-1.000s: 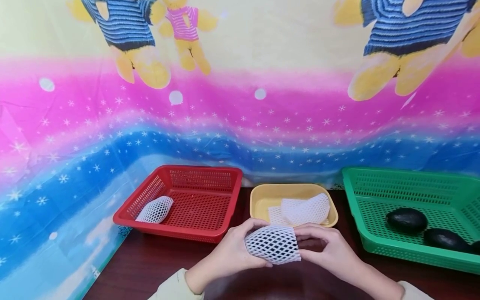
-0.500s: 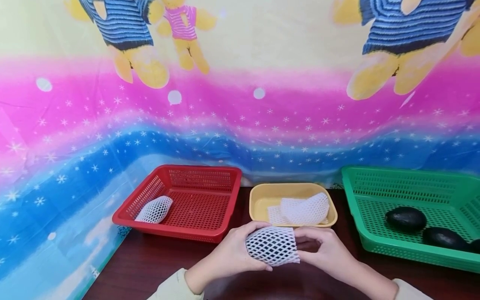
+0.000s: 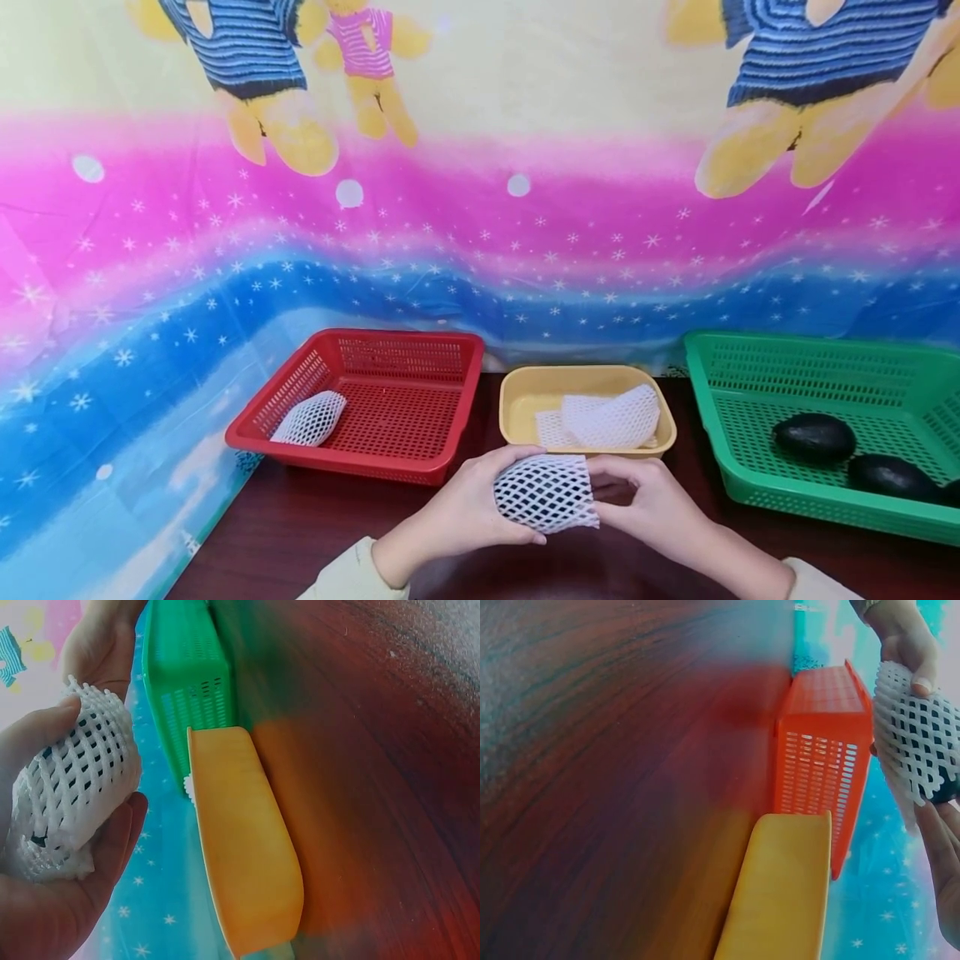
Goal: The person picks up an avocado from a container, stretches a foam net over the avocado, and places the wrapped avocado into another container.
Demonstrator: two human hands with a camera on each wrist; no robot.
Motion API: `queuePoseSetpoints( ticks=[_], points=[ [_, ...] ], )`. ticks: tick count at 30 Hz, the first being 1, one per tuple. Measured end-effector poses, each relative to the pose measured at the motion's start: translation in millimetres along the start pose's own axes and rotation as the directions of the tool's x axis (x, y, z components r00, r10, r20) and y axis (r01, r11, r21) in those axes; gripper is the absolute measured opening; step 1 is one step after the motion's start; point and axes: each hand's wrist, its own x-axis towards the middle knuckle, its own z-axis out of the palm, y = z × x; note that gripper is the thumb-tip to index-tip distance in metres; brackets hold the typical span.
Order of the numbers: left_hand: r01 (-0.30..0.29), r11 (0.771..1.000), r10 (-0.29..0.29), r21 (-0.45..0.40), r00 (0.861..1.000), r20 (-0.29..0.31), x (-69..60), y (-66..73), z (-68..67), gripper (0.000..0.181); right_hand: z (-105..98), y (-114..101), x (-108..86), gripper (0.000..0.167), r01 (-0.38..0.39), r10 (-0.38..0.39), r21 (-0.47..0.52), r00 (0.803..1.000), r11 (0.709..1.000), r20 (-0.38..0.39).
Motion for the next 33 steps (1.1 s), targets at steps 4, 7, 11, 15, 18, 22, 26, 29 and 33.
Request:
queuePoseSetpoints(
  ticks=[4, 7, 11, 15, 18, 22, 26, 29, 33],
  points=[
    [0.000, 1.000, 0.000, 0.008, 1.000, 0.019, 1.1, -1.2, -0.4, 0.081, -2.9, -2.7, 1.0, 0.031, -0.015, 0.015, -0.022, 0.999, 1.000, 0.033],
    [-0.001, 1.000, 0.000, 0.024, 0.999, 0.035, 2.0, -1.8, -1.0, 0.078, -5.7, -5.1, 2.8, 0.032, -0.015, 0.018, -0.046, 0.998, 0.999, 0.064],
    [-0.002, 0.998, -0.001, 0.056, 0.999, 0.052, 2.3, -1.2, -2.9, 0.074, -9.2, -7.6, 4.1, 0.034, 0.035, -0.019, -0.175, 0.996, 0.984, 0.090],
    [-0.012, 0.990, 0.005, 0.139, 0.999, 0.051, 1.3, 0.7, -4.4, 0.073, -12.3, -10.2, 3.2, 0.039, 0.101, -0.080, -0.301, 0.993, 0.948, 0.082],
    [-0.011, 0.976, 0.005, 0.217, 1.000, 0.027, 0.0, 3.4, -6.3, 0.075, -15.5, -13.3, 3.9, 0.043, 0.124, -0.106, -0.320, 0.992, 0.939, 0.073],
    [0.003, 0.968, -0.003, 0.250, 1.000, -0.001, -1.2, 7.0, -10.0, 0.076, -22.5, -18.2, 5.1, 0.047, 0.144, -0.126, -0.311, 0.989, 0.940, 0.076],
    [0.010, 0.982, -0.009, 0.190, 1.000, -0.008, -0.9, 8.8, -14.9, 0.076, -31.6, -22.9, 6.3, 0.048, 0.137, -0.120, -0.312, 0.990, 0.940, 0.074],
    [0.024, 0.990, -0.022, 0.142, 1.000, -0.019, -1.0, 9.8, -19.1, 0.076, -39.7, -25.5, 6.6, 0.048, 0.112, -0.098, -0.325, 0.993, 0.939, 0.061],
    [0.052, 0.991, -0.044, 0.123, 0.997, -0.068, -5.0, 10.6, -25.6, 0.076, -53.9, -24.1, 5.0, 0.051, 0.129, -0.129, -0.349, 0.991, 0.928, 0.022]
  ],
)
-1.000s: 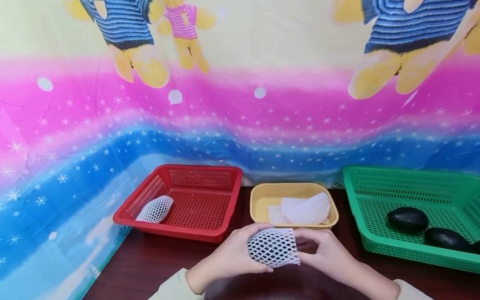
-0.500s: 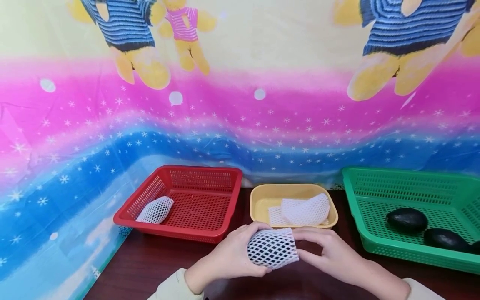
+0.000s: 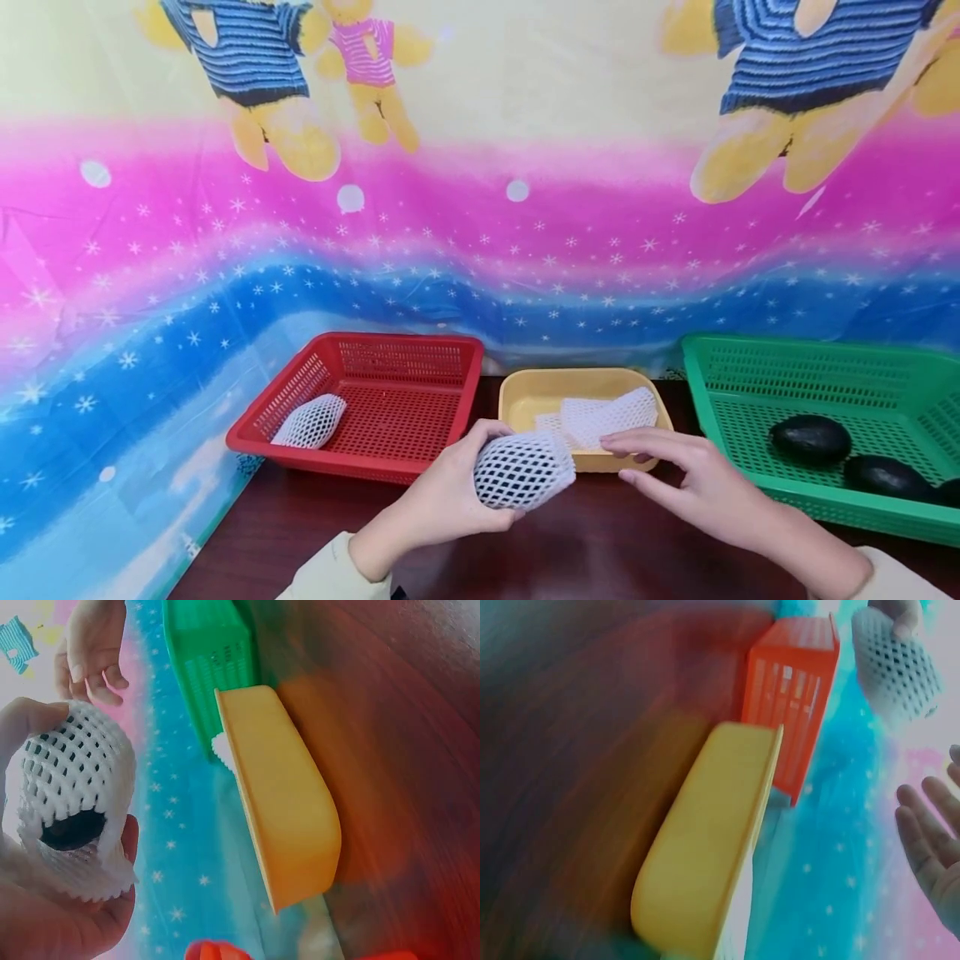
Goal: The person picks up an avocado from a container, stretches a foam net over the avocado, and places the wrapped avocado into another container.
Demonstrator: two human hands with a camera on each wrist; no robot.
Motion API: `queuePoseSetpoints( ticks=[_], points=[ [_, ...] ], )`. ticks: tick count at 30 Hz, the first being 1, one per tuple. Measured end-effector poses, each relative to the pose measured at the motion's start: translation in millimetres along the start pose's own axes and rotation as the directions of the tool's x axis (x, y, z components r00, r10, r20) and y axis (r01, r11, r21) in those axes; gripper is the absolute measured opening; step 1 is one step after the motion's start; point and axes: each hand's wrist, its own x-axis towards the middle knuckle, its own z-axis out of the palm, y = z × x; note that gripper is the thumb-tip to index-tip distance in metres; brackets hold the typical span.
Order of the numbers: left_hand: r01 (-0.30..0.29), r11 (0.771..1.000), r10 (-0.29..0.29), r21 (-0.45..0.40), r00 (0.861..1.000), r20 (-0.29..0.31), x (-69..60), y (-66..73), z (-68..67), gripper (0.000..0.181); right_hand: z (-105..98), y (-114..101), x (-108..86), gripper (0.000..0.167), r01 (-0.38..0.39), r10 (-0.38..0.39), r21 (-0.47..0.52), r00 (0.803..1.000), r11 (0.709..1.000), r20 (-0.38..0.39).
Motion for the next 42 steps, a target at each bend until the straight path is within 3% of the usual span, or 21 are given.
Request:
queuePoseSetpoints(
  ticks=[4, 9, 14, 19, 25, 30, 34, 39, 42],
  points=[
    [0.026, 1.000, -0.026, -0.014, 0.997, -0.073, -5.1, -0.8, -8.9, 0.077, -16.6, 8.7, -6.6, 0.051, 0.050, -0.054, -0.056, 0.995, 0.997, -0.079],
    [0.068, 0.996, -0.075, -0.055, 0.986, -0.146, -8.8, -3.5, -22.8, 0.077, -43.3, 13.0, -17.0, 0.057, -0.027, 0.004, -0.164, 0.990, 0.986, -0.139],
    [0.105, 0.993, -0.114, -0.056, 0.971, -0.211, -10.5, -8.5, -35.4, 0.078, -66.3, 19.7, -28.6, 0.058, -0.107, 0.055, -0.271, 0.979, 0.956, -0.194],
    [0.145, 0.989, -0.149, -0.036, 0.943, -0.298, -6.3, -13.0, -47.7, 0.080, -86.8, 31.7, -45.5, 0.059, -0.252, 0.192, -0.340, 0.961, 0.906, -0.202],
    [0.200, 0.980, -0.179, 0.021, 0.915, -0.361, -2.9, -25.2, -63.4, 0.084, -108.6, 48.7, -68.2, 0.053, -0.369, 0.323, -0.402, 0.929, 0.838, -0.180],
    [0.244, 0.965, -0.186, 0.091, 0.890, -0.416, -4.4, -40.8, -73.8, 0.083, -122.7, 61.8, -85.3, 0.055, -0.409, 0.373, -0.493, 0.911, 0.768, -0.174],
    [0.299, 0.947, -0.220, 0.114, 0.867, -0.447, -5.2, -55.5, -82.8, 0.082, -128.8, 72.2, -99.4, 0.056, -0.416, 0.353, -0.524, 0.909, 0.743, -0.220],
    [0.327, 0.944, -0.274, 0.045, 0.852, -0.446, -6.8, -75.5, -98.3, 0.088, -134.4, 85.8, -116.5, 0.051, -0.415, 0.309, -0.504, 0.908, 0.758, -0.283],
    [0.359, 0.933, -0.305, 0.042, 0.844, -0.440, -9.8, -84.8, -106.1, 0.094, -138.5, 94.1, -125.4, 0.058, -0.423, 0.310, -0.471, 0.902, 0.775, -0.301]
  ],
)
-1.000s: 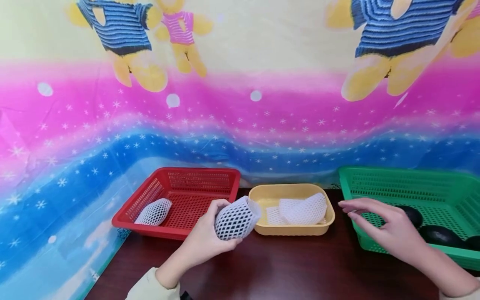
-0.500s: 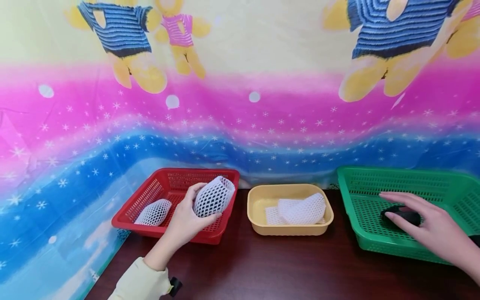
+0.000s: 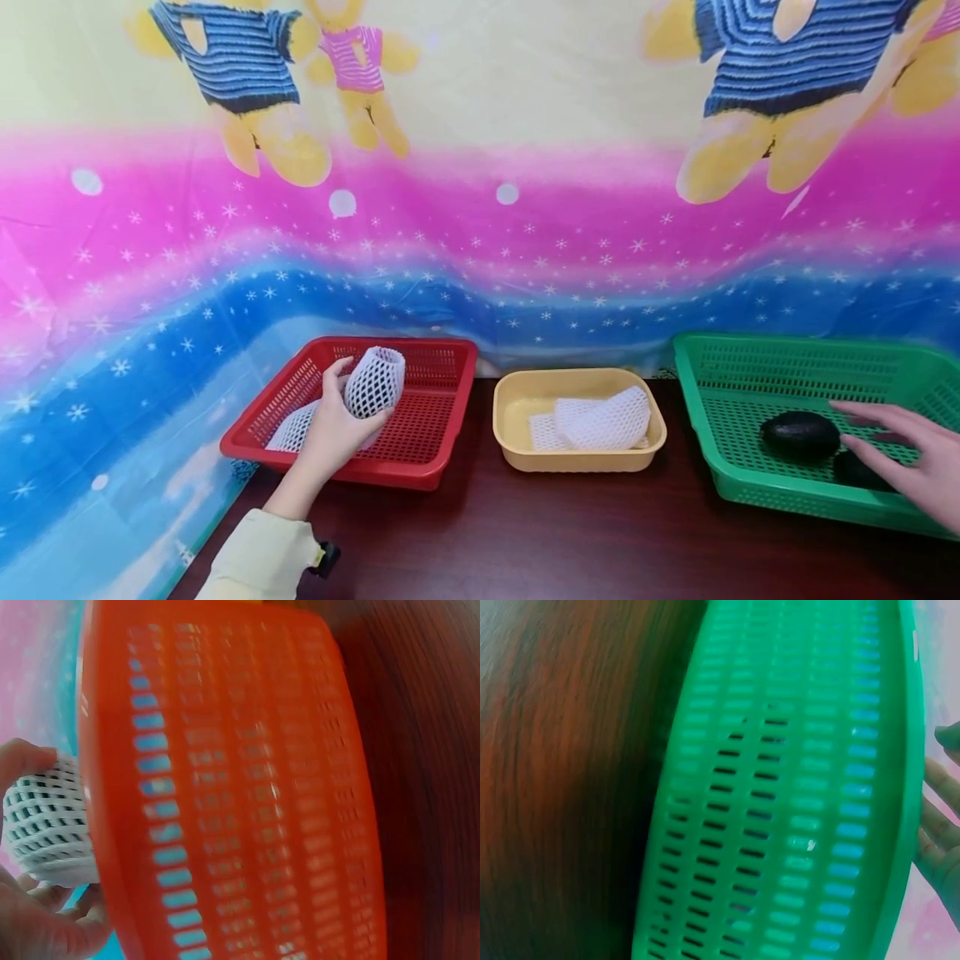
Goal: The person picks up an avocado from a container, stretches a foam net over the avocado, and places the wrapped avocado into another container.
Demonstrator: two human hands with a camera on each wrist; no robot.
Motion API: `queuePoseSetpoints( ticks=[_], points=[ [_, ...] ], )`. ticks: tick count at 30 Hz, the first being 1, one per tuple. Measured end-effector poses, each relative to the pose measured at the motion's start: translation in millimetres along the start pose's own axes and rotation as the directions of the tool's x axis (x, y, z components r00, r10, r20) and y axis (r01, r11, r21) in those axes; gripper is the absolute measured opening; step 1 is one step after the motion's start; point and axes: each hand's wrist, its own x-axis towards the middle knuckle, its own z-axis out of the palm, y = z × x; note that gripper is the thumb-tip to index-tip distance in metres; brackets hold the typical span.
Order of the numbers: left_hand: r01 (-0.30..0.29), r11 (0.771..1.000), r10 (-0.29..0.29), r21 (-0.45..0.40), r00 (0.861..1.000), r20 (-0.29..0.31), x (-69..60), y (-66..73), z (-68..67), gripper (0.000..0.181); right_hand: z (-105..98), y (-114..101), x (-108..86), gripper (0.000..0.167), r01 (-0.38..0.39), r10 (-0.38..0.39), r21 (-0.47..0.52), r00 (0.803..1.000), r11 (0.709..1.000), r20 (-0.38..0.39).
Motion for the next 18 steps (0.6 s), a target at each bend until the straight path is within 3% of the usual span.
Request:
queuePoseSetpoints(
  ticks=[6, 11, 13, 18],
  points=[
    [0.056, 0.997, -0.057, 0.061, 0.998, 0.021, 6.6, -16.5, -8.8, 0.089, -1.1, 16.3, -3.7, 0.079, -0.012, 0.012, -0.001, 1.000, 1.000, 0.007],
    [0.095, 0.981, -0.103, 0.169, 0.994, 0.036, 10.5, -26.9, -10.1, 0.085, -1.1, 28.6, -6.4, 0.049, -0.006, 0.010, -0.097, 0.999, 0.995, 0.041],
    [0.114, 0.967, -0.125, 0.228, 0.991, 0.038, 11.0, -30.1, -10.4, 0.085, -0.9, 31.7, -6.2, 0.039, -0.034, 0.045, -0.130, 0.996, 0.991, 0.081],
    [0.158, 0.939, -0.185, 0.306, 0.981, 0.060, 10.2, -39.8, -13.8, 0.088, 0.7, 36.5, -2.8, 0.042, -0.088, 0.120, -0.214, 0.983, 0.973, 0.142]
  ],
)
